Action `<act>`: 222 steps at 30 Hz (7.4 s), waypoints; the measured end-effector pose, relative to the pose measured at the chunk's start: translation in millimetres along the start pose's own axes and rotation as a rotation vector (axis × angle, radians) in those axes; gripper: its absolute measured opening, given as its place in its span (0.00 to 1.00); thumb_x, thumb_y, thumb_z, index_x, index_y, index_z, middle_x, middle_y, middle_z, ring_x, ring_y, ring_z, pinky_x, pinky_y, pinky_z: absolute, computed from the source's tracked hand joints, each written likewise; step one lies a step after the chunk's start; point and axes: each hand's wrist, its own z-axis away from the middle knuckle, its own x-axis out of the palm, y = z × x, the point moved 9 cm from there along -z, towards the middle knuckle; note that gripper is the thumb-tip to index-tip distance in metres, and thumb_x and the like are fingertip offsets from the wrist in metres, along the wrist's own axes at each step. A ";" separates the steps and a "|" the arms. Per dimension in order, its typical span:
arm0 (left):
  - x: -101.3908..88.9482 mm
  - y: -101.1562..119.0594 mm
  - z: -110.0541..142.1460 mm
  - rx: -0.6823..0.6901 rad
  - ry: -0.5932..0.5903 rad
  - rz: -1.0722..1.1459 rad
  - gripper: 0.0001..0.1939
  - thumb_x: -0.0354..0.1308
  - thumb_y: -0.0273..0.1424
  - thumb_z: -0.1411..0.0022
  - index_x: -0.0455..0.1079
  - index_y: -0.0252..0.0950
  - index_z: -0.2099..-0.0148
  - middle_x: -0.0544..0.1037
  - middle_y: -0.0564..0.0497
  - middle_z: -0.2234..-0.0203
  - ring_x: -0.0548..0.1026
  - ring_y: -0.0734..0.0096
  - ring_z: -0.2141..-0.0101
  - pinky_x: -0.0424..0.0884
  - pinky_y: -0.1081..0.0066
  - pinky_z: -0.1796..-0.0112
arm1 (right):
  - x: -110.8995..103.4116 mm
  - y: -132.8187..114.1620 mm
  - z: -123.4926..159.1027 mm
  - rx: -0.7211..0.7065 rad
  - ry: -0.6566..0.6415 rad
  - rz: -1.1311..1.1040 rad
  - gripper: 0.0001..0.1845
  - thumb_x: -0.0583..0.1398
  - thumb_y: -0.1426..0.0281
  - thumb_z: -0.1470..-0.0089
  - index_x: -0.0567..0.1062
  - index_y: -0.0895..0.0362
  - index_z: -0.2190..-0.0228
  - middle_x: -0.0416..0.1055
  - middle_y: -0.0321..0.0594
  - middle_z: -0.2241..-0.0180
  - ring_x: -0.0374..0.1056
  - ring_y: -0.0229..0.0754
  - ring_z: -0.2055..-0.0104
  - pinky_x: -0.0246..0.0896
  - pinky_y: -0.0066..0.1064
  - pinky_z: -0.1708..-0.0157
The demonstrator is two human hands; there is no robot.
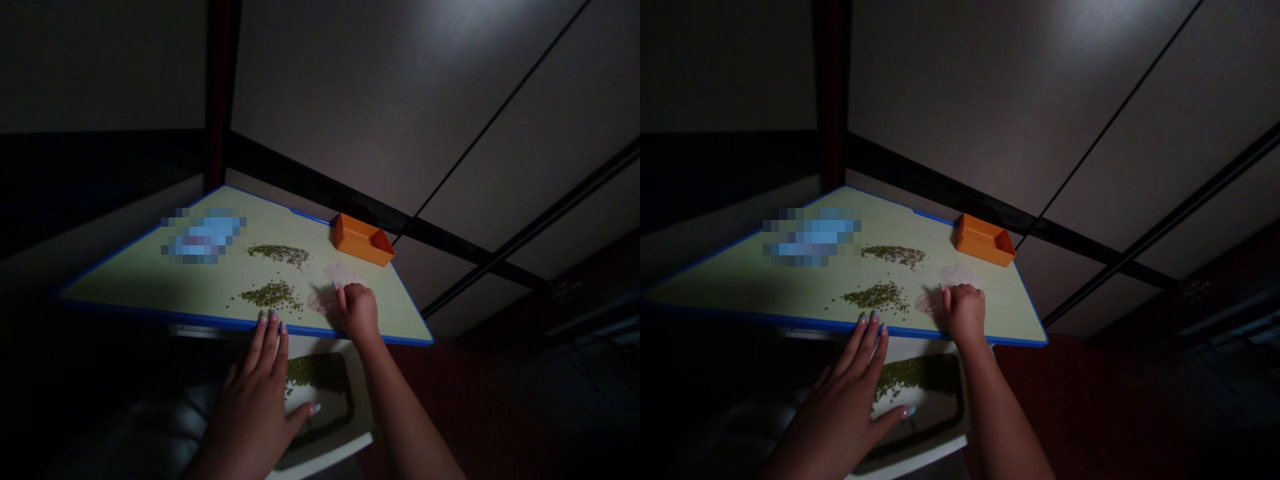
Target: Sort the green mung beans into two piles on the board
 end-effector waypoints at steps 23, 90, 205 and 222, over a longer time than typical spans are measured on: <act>0.0 -3.0 -0.3 -0.002 -0.007 0.002 0.48 0.55 0.51 0.53 0.51 0.31 0.35 0.43 0.42 0.33 0.44 0.51 0.34 0.64 0.49 0.46 | 8.7 -15.9 -0.3 -0.045 -0.024 -0.018 0.21 0.52 0.65 0.38 0.71 0.57 0.80 0.71 0.40 0.78 0.62 0.39 0.73 0.45 0.32 0.68; -9.8 -7.6 8.3 0.024 0.139 -0.045 0.53 0.54 0.53 0.53 0.46 0.24 0.34 0.47 0.36 0.34 0.46 0.50 0.34 0.59 0.48 0.44 | 5.2 -30.4 2.5 -0.089 -0.061 -0.234 0.22 0.52 0.64 0.38 0.66 0.57 0.83 0.67 0.37 0.80 0.60 0.37 0.74 0.47 0.30 0.67; -1.1 -29.3 7.7 -0.073 0.109 0.046 0.51 0.51 0.52 0.54 0.51 0.21 0.36 0.45 0.37 0.34 0.42 0.49 0.34 0.54 0.46 0.42 | 11.0 -13.0 0.4 0.123 0.001 -0.215 0.26 0.48 0.59 0.39 0.60 0.56 0.86 0.60 0.34 0.85 0.51 0.35 0.81 0.38 0.30 0.77; -3.2 -29.3 6.8 -0.082 0.089 0.107 0.49 0.49 0.52 0.52 0.53 0.22 0.37 0.45 0.39 0.34 0.45 0.51 0.34 0.56 0.47 0.43 | 26.5 -5.1 2.5 0.219 -0.036 -0.405 0.28 0.49 0.54 0.41 0.61 0.56 0.86 0.59 0.33 0.86 0.53 0.34 0.82 0.43 0.27 0.81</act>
